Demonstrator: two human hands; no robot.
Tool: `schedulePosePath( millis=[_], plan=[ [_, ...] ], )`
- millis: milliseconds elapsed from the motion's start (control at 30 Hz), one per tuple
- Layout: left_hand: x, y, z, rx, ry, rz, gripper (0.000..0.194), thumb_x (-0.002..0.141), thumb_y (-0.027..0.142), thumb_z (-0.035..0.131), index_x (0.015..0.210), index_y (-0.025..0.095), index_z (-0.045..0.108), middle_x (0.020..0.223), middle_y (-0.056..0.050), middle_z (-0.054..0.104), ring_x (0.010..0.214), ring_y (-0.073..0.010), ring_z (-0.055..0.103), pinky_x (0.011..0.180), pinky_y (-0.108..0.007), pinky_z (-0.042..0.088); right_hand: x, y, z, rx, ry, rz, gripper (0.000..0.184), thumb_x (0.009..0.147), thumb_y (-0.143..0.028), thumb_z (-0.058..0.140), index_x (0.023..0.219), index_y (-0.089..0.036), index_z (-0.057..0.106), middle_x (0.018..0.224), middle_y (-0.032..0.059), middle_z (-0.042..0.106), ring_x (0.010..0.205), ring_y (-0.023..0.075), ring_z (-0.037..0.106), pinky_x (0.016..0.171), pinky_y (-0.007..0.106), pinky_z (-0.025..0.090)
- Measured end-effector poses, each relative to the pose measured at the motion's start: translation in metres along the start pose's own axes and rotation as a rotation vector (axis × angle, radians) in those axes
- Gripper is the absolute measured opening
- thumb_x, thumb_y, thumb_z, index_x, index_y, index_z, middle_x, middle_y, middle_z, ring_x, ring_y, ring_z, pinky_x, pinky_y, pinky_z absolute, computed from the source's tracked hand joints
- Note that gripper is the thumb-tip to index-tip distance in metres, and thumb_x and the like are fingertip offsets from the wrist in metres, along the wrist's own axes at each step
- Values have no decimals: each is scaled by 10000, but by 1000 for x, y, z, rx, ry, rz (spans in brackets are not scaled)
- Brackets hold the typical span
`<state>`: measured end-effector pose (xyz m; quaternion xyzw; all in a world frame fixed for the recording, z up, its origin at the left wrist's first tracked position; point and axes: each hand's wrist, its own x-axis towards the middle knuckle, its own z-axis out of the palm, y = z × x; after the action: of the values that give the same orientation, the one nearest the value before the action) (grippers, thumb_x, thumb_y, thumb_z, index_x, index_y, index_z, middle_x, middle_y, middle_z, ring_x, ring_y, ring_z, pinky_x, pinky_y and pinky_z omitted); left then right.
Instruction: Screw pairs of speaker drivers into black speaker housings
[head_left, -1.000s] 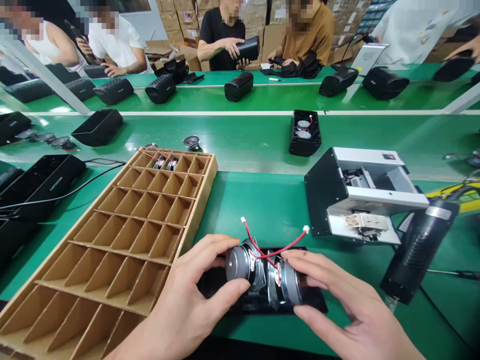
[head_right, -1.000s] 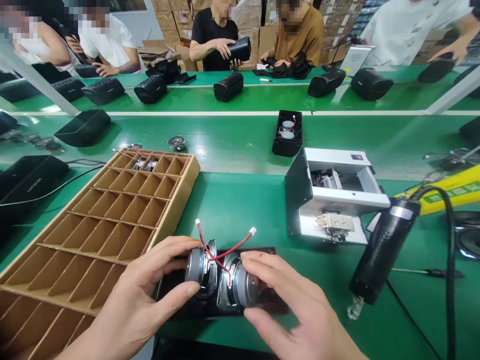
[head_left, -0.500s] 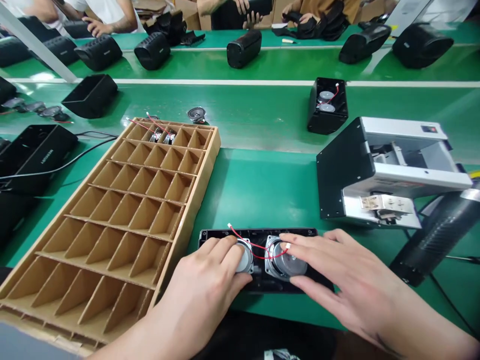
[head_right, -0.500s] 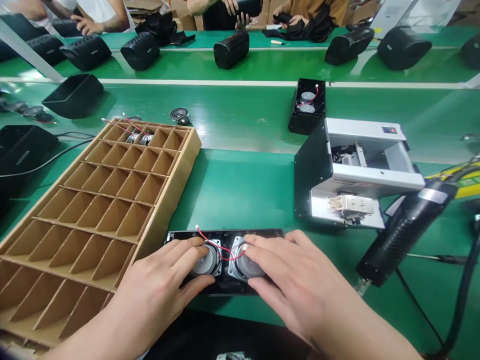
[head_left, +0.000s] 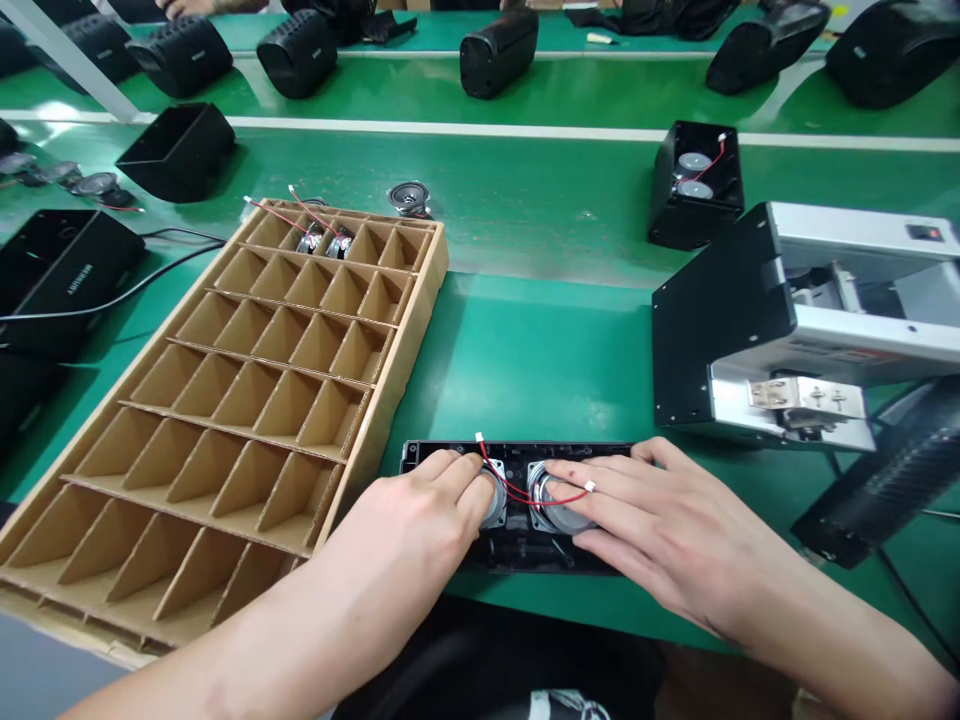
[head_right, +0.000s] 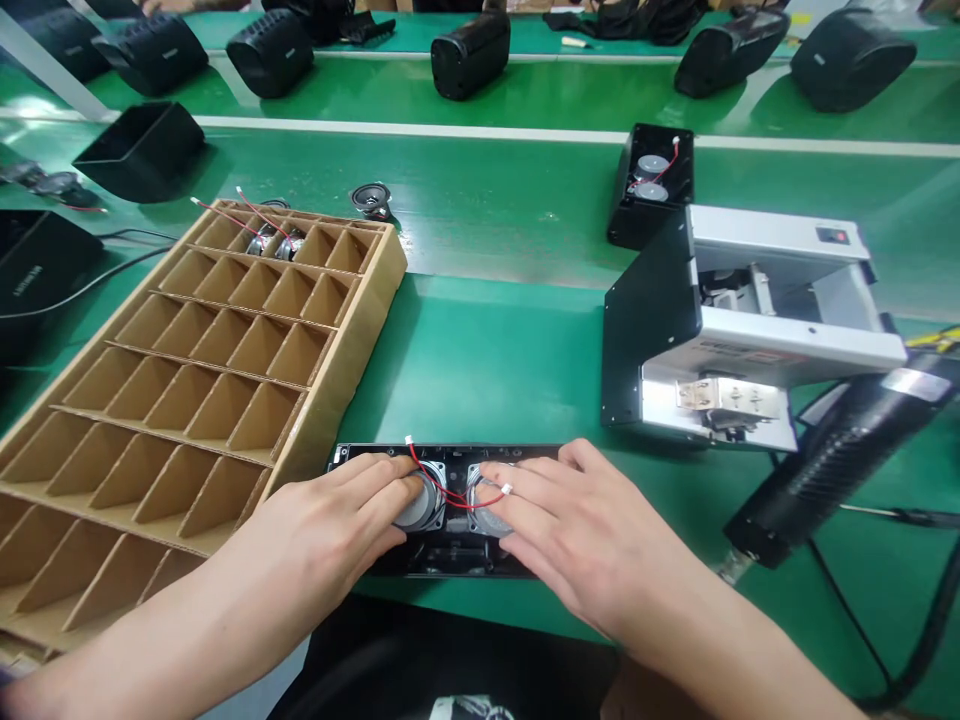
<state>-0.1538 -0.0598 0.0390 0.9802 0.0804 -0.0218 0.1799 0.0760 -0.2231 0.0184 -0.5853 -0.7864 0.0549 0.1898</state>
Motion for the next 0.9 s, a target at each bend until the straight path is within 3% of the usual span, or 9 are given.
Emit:
schedulePosePath(
  millis=[167, 367, 900],
  plan=[
    [-1, -3, -2, -31, 37, 57, 203, 1017, 103, 567, 1189, 201, 611, 1200, -89, 719, 1121, -275, 721, 930, -423, 653, -4, 0, 2, 19, -9, 16, 233, 1109, -243, 477, 1249, -185, 654, 1323, 31, 719, 1120, 205, 681, 843, 393, 394],
    [-5, -6, 2, -65, 39, 97, 200, 1054, 155, 570, 1252, 160, 586, 1292, -116, 686, 1225, -292, 670, 1003, -447, 628, -6, -1, 4, 32, -49, 46, 220, 1089, -213, 518, 1239, -195, 677, 1363, 34, 700, 1136, 229, 671, 806, 406, 416],
    [-2, -5, -2, -60, 16, 88, 207, 1049, 108, 516, 1235, 140, 601, 1234, -111, 698, 1163, -301, 683, 969, -474, 649, -3, -2, 3, 82, -23, 67, 255, 1066, -197, 560, 1295, -190, 672, 1305, 31, 727, 1127, 218, 684, 808, 385, 407]
  ],
)
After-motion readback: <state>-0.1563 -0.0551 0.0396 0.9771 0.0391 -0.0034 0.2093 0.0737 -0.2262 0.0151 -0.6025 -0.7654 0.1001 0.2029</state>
